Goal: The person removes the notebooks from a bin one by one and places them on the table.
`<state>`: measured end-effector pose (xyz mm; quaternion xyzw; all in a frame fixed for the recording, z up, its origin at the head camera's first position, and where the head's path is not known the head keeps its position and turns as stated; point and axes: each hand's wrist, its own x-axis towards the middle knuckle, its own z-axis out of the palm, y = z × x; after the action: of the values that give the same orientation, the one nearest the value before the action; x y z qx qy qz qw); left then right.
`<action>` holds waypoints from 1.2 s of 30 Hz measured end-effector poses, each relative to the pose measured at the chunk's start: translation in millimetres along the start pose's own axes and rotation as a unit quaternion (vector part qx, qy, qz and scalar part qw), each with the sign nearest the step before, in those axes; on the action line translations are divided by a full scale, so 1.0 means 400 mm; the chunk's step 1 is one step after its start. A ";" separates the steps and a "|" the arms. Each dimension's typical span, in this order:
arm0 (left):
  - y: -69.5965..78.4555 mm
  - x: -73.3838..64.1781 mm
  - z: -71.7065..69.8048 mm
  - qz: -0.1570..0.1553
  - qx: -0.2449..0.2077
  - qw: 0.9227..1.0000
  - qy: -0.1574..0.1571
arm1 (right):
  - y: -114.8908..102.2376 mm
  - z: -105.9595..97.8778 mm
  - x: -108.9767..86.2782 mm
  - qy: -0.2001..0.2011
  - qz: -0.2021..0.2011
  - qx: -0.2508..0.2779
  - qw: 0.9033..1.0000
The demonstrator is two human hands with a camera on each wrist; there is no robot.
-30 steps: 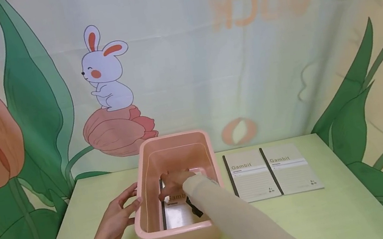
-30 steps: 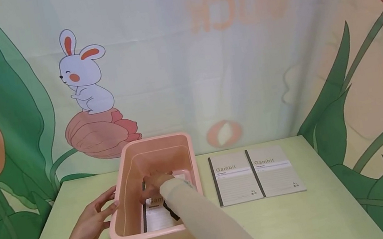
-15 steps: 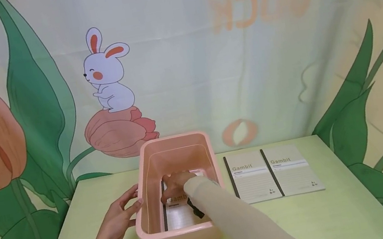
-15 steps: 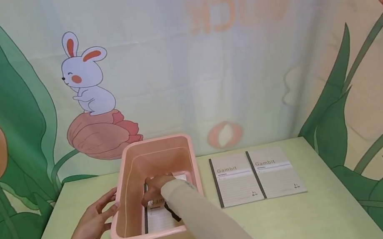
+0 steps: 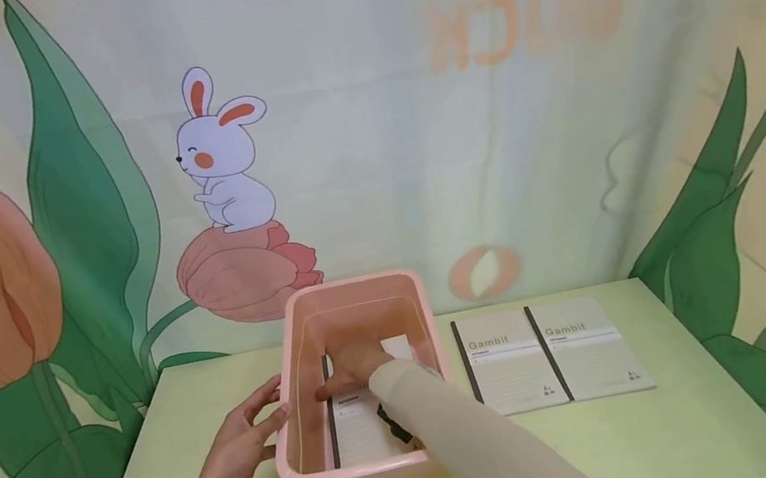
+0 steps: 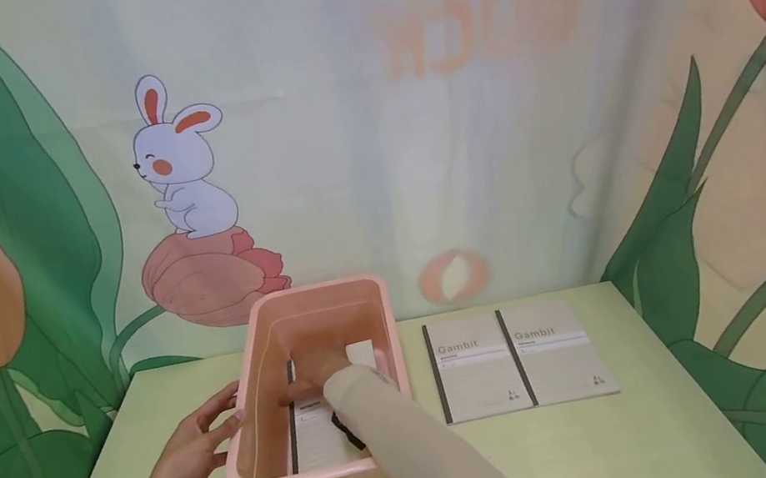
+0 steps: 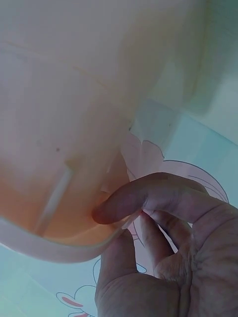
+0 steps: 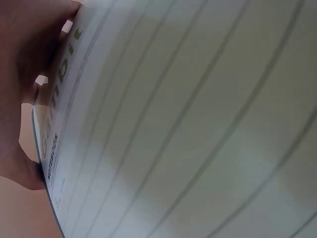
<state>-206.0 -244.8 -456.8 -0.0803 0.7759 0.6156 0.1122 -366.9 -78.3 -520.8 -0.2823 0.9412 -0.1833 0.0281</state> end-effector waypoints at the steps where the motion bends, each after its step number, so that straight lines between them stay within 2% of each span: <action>1: -0.001 -0.001 0.000 -0.001 0.002 1.000 0.000 | -0.014 -0.018 -0.011 0.002 0.008 -0.014 1.000; 3: -0.001 -0.003 -0.001 0.000 0.006 1.000 0.001 | -0.038 -0.044 -0.025 0.005 0.016 -0.040 0.999; 7: -0.004 0.000 0.000 0.011 0.002 1.000 -0.003 | -0.047 -0.063 -0.027 0.035 0.010 -0.076 0.996; 9: -0.007 0.002 0.000 0.015 -0.002 1.000 -0.005 | -0.048 -0.067 -0.023 0.055 -0.007 -0.085 0.995; 13: -0.010 0.006 -0.001 0.022 -0.006 1.000 -0.004 | -0.067 -0.111 -0.025 0.069 -0.034 -0.121 0.990; 21: -0.010 0.000 -0.004 0.024 -0.003 1.000 -0.004 | -0.121 -0.242 -0.033 0.035 -0.010 -0.118 0.992; 26: -0.009 -0.003 -0.004 0.020 0.001 1.000 -0.001 | -0.152 -0.334 -0.054 0.046 -0.018 -0.141 0.989; 36: -0.007 -0.001 0.001 0.015 -0.003 1.000 -0.004 | -0.180 -0.503 -0.126 0.102 -0.051 -0.160 0.980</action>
<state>-204.8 -244.9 -459.4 -0.0668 0.7748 0.6198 0.1056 -318.4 -40.6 -310.0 -0.3103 0.9408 -0.0589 -0.1233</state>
